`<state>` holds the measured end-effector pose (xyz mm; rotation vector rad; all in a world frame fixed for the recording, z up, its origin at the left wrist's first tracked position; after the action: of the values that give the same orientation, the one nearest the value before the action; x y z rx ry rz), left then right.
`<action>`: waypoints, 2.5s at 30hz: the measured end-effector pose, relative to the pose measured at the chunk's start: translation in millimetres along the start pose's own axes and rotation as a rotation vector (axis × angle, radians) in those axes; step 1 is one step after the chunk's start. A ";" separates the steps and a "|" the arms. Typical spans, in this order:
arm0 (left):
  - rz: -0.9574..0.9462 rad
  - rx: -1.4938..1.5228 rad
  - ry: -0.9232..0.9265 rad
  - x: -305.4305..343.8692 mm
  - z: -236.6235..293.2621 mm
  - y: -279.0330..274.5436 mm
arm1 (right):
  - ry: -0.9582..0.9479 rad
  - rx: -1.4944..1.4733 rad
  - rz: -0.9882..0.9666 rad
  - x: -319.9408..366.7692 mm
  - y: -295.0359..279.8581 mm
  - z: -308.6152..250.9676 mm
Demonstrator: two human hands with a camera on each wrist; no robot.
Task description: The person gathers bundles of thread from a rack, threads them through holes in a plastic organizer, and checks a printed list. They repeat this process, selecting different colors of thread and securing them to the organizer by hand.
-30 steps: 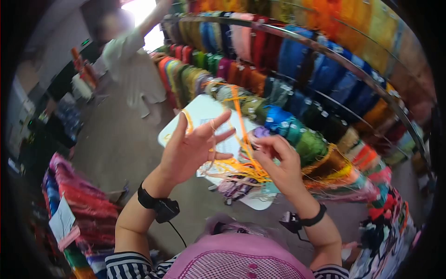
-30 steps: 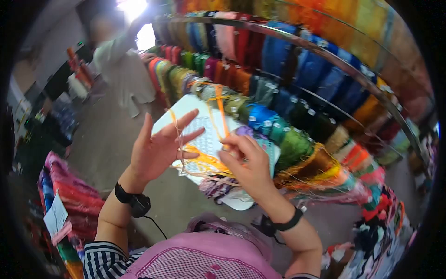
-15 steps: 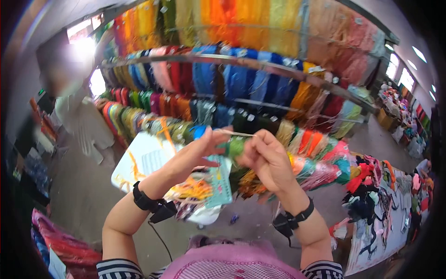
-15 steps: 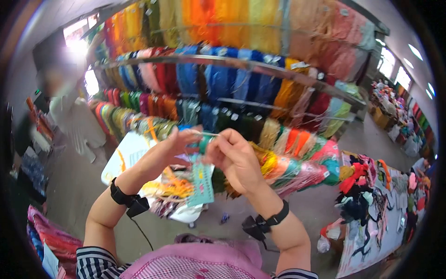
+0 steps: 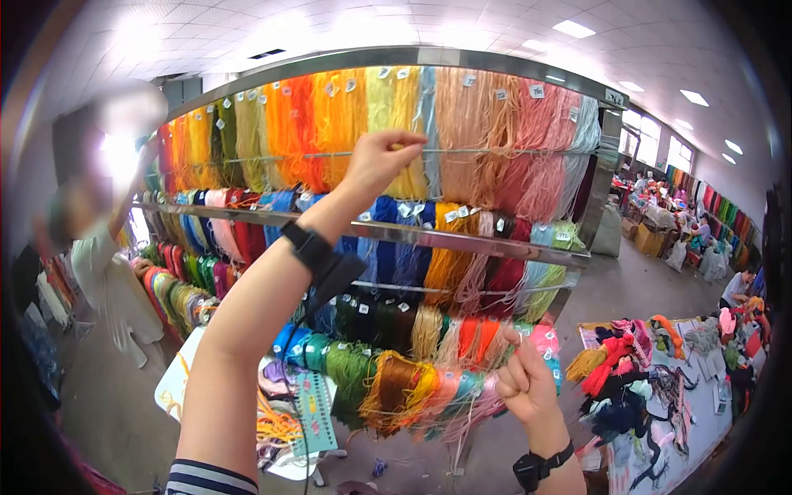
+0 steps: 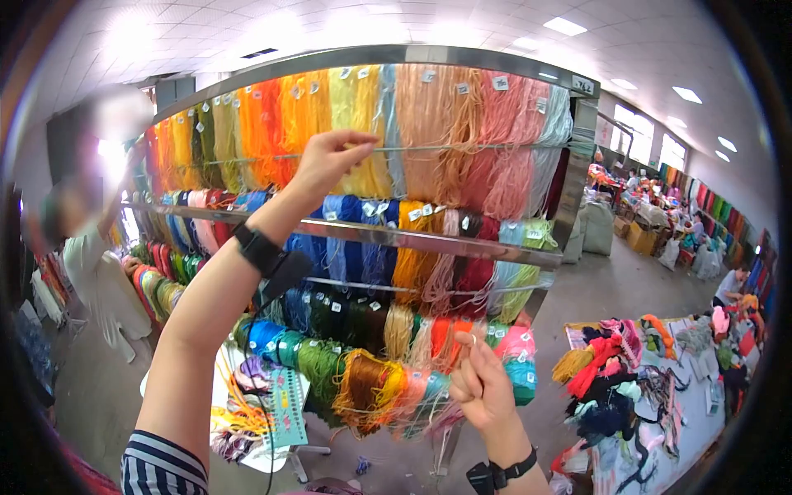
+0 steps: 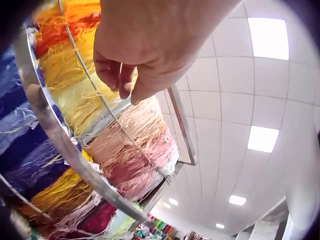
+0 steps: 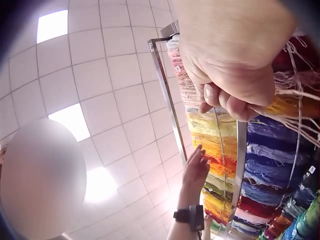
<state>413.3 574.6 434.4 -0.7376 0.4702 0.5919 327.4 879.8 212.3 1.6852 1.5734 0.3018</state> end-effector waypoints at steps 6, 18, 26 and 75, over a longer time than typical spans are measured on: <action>0.406 -0.199 0.379 -118.9 1.0 14.9 | -0.076 -0.019 0.024 3.8 -15.3 -15.4; 0.260 -0.019 0.233 -120.3 -20.2 -4.3 | -0.029 0.225 0.066 -51.8 -25.5 -42.5; -0.010 0.071 0.184 -84.0 -8.3 -11.4 | -0.076 0.472 -0.048 -122.6 9.6 -63.7; 0.320 0.041 -0.630 427.5 -67.5 -100.5 | 1.188 0.797 0.499 316.6 -185.9 176.8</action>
<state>781.7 606.4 188.1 -0.4023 0.0098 1.0656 370.0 1088.0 -135.4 2.7992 2.2191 1.2353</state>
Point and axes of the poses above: each hand's wrist, its own x-axis away from the middle knuckle, its own y-axis out of the palm, z = x × y, the point moved 3 cm from there along -x, towards the middle knuckle, and after that the axes turned 13 degrees about -z, right-handed, at the moved point
